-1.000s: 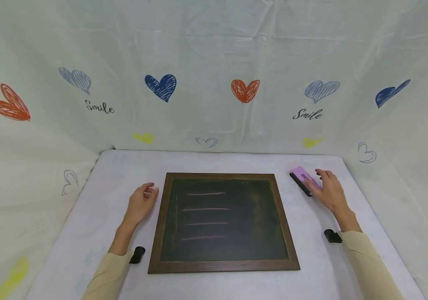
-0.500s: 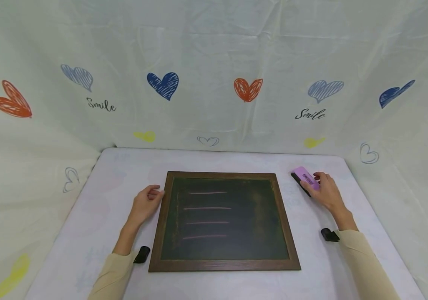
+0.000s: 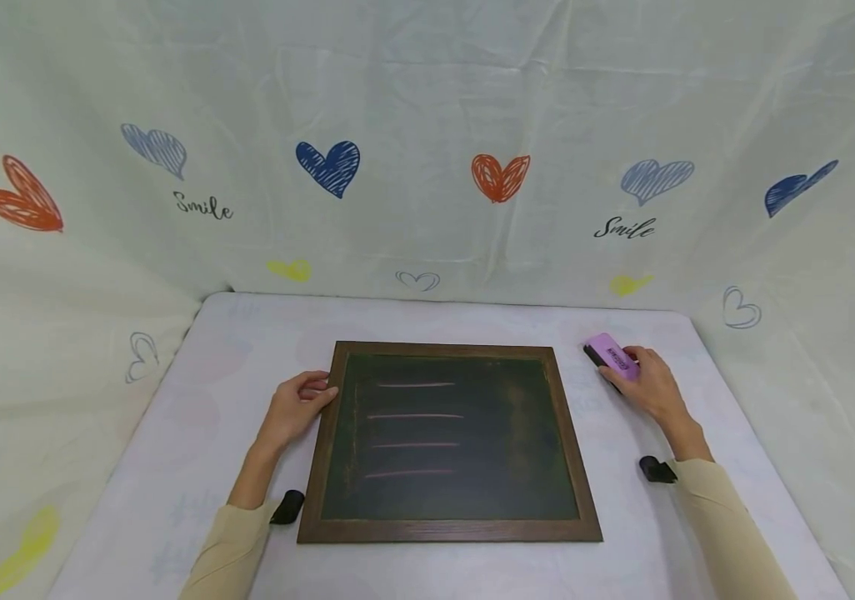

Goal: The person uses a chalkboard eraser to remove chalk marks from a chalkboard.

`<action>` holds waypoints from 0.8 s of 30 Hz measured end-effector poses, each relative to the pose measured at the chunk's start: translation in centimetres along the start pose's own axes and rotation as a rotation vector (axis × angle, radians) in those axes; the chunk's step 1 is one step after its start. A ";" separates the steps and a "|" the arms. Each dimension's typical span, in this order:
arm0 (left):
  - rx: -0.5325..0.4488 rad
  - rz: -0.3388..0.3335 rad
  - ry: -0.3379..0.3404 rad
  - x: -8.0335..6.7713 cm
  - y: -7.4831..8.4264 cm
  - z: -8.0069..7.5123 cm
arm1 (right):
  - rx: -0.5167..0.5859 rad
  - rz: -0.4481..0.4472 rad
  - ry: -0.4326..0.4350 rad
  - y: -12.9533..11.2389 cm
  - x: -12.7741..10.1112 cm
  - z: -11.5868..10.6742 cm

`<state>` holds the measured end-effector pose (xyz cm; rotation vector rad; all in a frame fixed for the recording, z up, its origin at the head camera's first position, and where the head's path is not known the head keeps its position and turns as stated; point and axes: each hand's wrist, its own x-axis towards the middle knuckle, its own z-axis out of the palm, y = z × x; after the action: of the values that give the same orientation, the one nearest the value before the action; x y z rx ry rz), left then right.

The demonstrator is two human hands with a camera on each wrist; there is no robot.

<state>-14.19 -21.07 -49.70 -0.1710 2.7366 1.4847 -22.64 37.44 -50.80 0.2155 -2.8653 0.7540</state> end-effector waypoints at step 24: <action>-0.022 -0.050 -0.049 0.5 -0.4 -0.4 | -0.030 -0.054 -0.014 -1.9 0.0 -1.2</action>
<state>-14.67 -21.68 -49.81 -0.1993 2.6583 1.4869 -22.10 36.40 -48.83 0.2941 -2.8696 0.7011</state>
